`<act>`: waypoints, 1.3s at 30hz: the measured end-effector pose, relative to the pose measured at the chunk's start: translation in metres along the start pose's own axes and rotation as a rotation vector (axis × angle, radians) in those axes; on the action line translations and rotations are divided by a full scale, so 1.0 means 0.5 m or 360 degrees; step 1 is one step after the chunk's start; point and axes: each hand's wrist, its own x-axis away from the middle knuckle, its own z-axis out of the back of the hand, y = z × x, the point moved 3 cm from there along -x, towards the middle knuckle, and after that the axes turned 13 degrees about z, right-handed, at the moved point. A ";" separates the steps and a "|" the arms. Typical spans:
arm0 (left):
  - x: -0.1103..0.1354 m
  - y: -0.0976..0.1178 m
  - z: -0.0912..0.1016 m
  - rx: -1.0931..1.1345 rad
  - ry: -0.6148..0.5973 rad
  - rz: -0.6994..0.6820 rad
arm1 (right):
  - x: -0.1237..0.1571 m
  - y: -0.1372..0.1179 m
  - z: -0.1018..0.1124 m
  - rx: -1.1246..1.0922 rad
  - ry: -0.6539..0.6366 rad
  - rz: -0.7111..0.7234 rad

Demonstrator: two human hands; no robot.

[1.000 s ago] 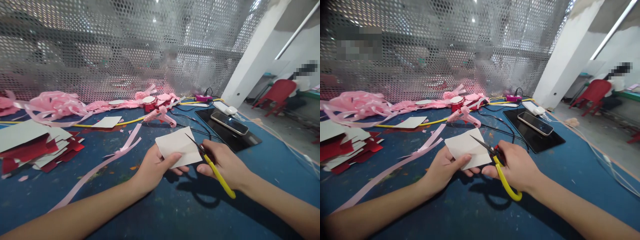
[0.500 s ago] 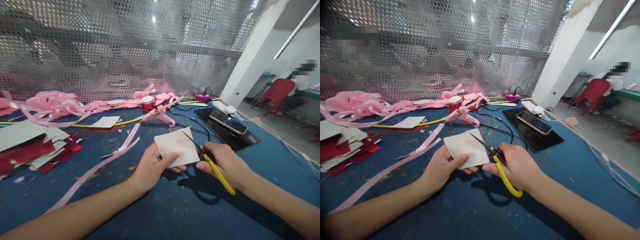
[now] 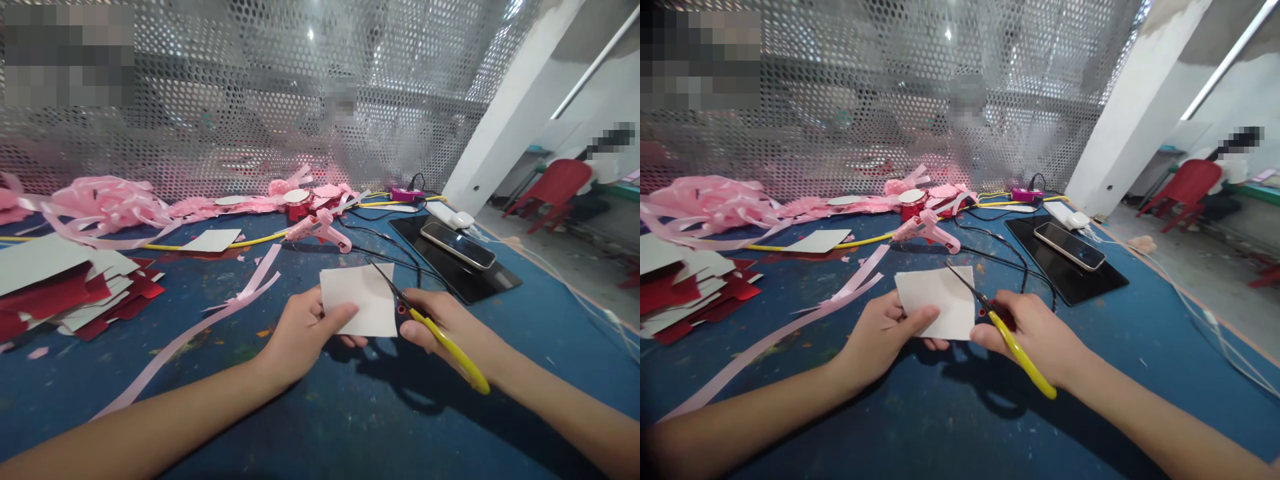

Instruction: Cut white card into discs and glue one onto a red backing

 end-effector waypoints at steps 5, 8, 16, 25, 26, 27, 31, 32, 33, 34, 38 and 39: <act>0.010 0.000 -0.008 -0.0254 -0.0054 0.0012 | 0.007 -0.021 0.006 -0.0246 -0.0011 0.0088; 0.013 -0.001 -0.009 -0.0219 -0.0056 0.0023 | 0.011 -0.024 0.006 -0.0244 -0.0011 0.0091; 0.008 -0.007 -0.012 -0.0142 -0.0153 0.0125 | 0.013 -0.001 0.003 0.0128 -0.0056 0.0055; -0.001 -0.010 -0.006 -0.0063 -0.0140 0.0138 | 0.018 0.009 0.019 0.0561 -0.0029 0.0000; -0.002 -0.011 -0.006 -0.0066 -0.0138 0.0138 | 0.018 0.009 0.021 0.0580 -0.0027 -0.0009; -0.002 -0.011 -0.005 -0.0070 -0.0135 0.0138 | 0.018 0.009 0.022 0.0599 -0.0022 -0.0023; -0.002 -0.010 -0.003 -0.0064 -0.0113 0.0129 | 0.017 0.011 0.024 0.0605 -0.0007 -0.0083; -0.003 -0.010 -0.002 -0.0055 -0.0110 0.0122 | 0.016 0.011 0.024 0.0597 -0.0001 -0.0082; -0.004 -0.009 -0.001 -0.0041 -0.0106 0.0114 | 0.015 0.012 0.024 0.0594 0.0009 -0.0076; -0.006 -0.009 0.002 -0.0022 -0.0095 0.0107 | 0.014 0.013 0.023 0.0594 0.0020 -0.0071; -0.019 -0.008 0.023 0.0220 0.0083 0.0042 | 0.011 0.017 0.018 0.0561 0.0064 -0.0087; -0.022 -0.009 0.028 0.0342 0.0142 0.0026 | 0.010 0.016 0.015 0.0536 0.0075 -0.0087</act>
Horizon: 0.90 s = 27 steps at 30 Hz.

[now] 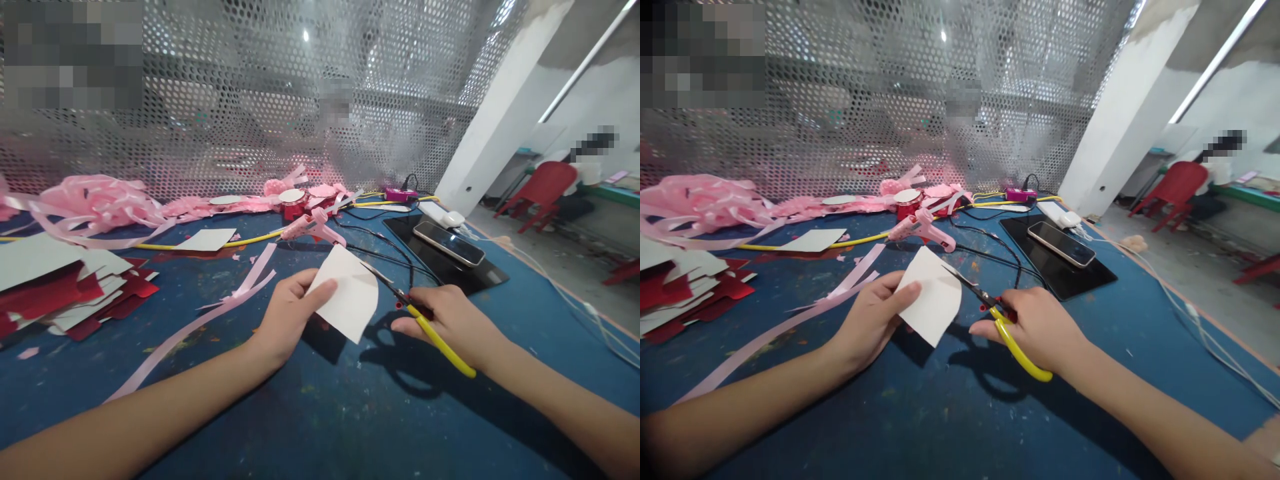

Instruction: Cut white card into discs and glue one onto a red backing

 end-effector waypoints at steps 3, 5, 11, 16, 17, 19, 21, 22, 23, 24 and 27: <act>-0.001 -0.003 0.003 0.0417 0.0081 0.0008 | -0.002 -0.011 -0.011 -0.0088 0.0010 -0.0003; 0.007 -0.007 -0.007 0.0601 0.0001 0.0048 | -0.003 -0.020 -0.019 -0.0133 0.0018 0.0000; 0.039 -0.014 -0.046 0.0656 -0.0343 0.0130 | 0.001 -0.045 -0.033 -0.0374 0.0187 0.0094; 0.041 -0.027 -0.046 0.0737 -0.0303 0.0272 | 0.006 -0.056 -0.034 -0.0726 0.0273 0.0083; 0.041 -0.031 -0.049 0.0704 -0.0338 0.0331 | 0.005 -0.057 -0.036 -0.0785 0.0242 0.0076; 0.042 -0.036 -0.053 0.0576 -0.0403 0.0419 | 0.003 -0.057 -0.039 -0.0858 0.0154 0.0060; 0.041 -0.035 -0.054 0.0428 -0.0380 0.0426 | 0.002 -0.053 -0.040 -0.0901 0.0070 0.0021; 0.041 -0.032 -0.052 0.0360 -0.0332 0.0390 | 0.003 -0.051 -0.039 -0.0919 0.0039 0.0002; 0.041 -0.027 -0.050 0.0286 -0.0281 0.0340 | 0.004 -0.050 -0.037 -0.0930 0.0012 -0.0005; 0.041 -0.022 -0.048 0.0198 -0.0240 0.0286 | 0.005 -0.049 -0.033 -0.0933 -0.0005 0.0001; 0.047 -0.008 -0.045 -0.0080 -0.0193 0.0133 | 0.012 -0.052 -0.018 -0.0948 -0.0045 0.0075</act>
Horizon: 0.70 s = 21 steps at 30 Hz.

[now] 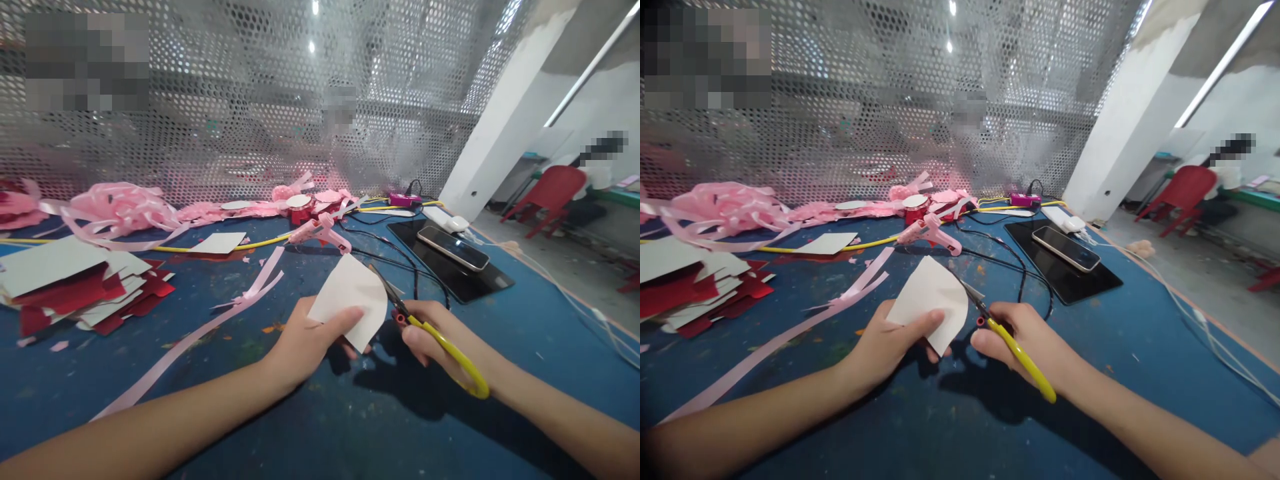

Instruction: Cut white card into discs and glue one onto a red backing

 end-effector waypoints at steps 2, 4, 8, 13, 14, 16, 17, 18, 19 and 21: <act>0.006 0.004 -0.001 -0.0119 0.0030 -0.0048 | 0.005 -0.007 0.004 -0.0018 -0.0041 0.0012; 0.011 0.005 -0.002 -0.0170 0.0065 -0.0070 | 0.009 -0.009 0.007 0.0016 -0.0070 0.0015; 0.014 0.001 -0.004 -0.0225 0.0074 -0.0061 | 0.009 -0.001 0.013 0.0340 -0.0021 0.0047; 0.013 -0.007 0.000 -0.0261 0.0057 -0.0012 | 0.007 0.010 0.013 0.0574 -0.0029 0.0018; 0.013 -0.008 0.001 -0.0276 0.0061 -0.0008 | 0.006 0.010 0.013 0.0597 -0.0024 0.0003; 0.012 -0.007 0.003 -0.0309 0.0085 0.0002 | 0.006 0.010 0.014 0.0638 -0.0015 -0.0027; 0.011 -0.007 0.004 -0.0326 0.0101 0.0004 | 0.006 0.009 0.014 0.0651 -0.0016 -0.0039; 0.011 -0.006 0.005 -0.0343 0.0117 0.0004 | 0.006 0.009 0.014 0.0660 -0.0018 -0.0048; 0.010 -0.005 0.006 -0.0357 0.0129 0.0001 | 0.006 0.010 0.014 0.0668 -0.0021 -0.0055; 0.009 -0.004 0.008 -0.0372 0.0149 -0.0008 | 0.006 0.012 0.015 0.0688 -0.0025 -0.0069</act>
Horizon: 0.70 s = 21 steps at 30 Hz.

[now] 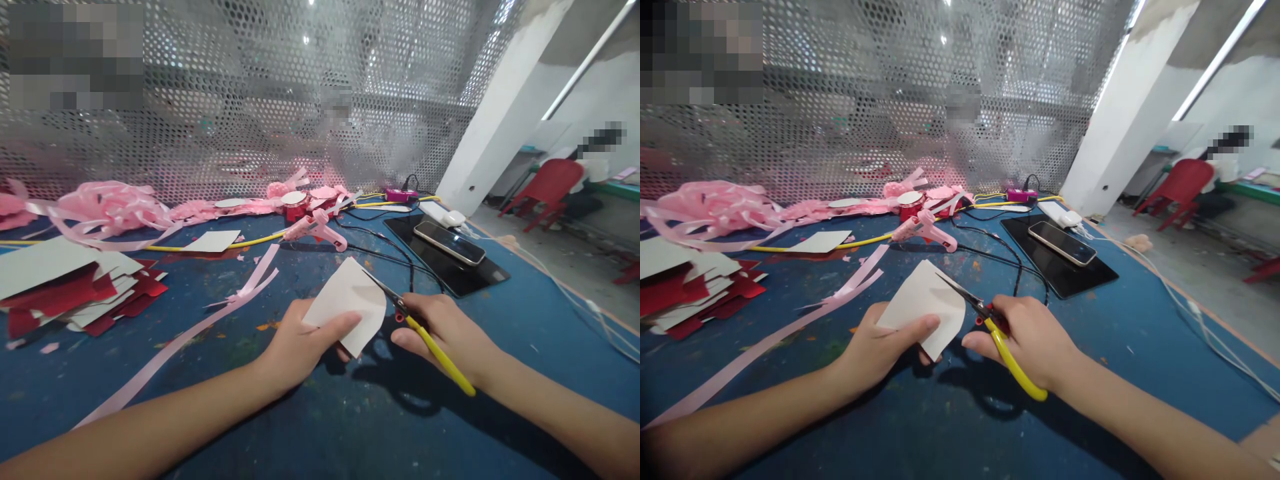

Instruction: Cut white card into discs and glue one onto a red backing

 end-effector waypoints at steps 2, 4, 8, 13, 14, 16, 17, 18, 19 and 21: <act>-0.001 0.000 0.003 0.0001 0.0031 -0.0017 | 0.000 0.002 0.000 0.0028 -0.0003 -0.0011; -0.002 0.000 0.007 0.0007 0.0085 -0.0051 | -0.001 0.004 0.001 0.0053 0.0006 -0.0020; -0.014 -0.002 0.018 0.0133 0.0179 -0.0146 | -0.002 0.007 0.002 0.0059 -0.0010 -0.0069; -0.024 0.004 0.014 0.0258 0.0058 -0.0172 | -0.003 0.011 -0.007 -0.0062 -0.0013 -0.0076; -0.020 0.006 0.010 0.0232 0.0041 -0.0172 | -0.003 0.009 -0.008 -0.0138 -0.0004 -0.0057; -0.010 0.009 -0.001 0.0192 -0.0008 -0.0148 | 0.000 -0.001 -0.009 -0.0342 0.0008 0.0017; -0.003 0.009 -0.008 0.0190 -0.0038 -0.0135 | 0.001 -0.009 -0.008 -0.0445 0.0018 0.0069; 0.004 0.010 -0.015 0.0195 -0.0068 -0.0131 | 0.003 -0.018 -0.007 -0.0540 0.0032 0.0135; 0.010 0.010 -0.021 0.0196 -0.0094 -0.0129 | 0.005 -0.026 -0.005 -0.0622 0.0052 0.0209; 0.021 0.010 -0.030 0.0163 -0.0128 -0.0149 | 0.008 -0.040 -0.002 -0.0726 0.0083 0.0341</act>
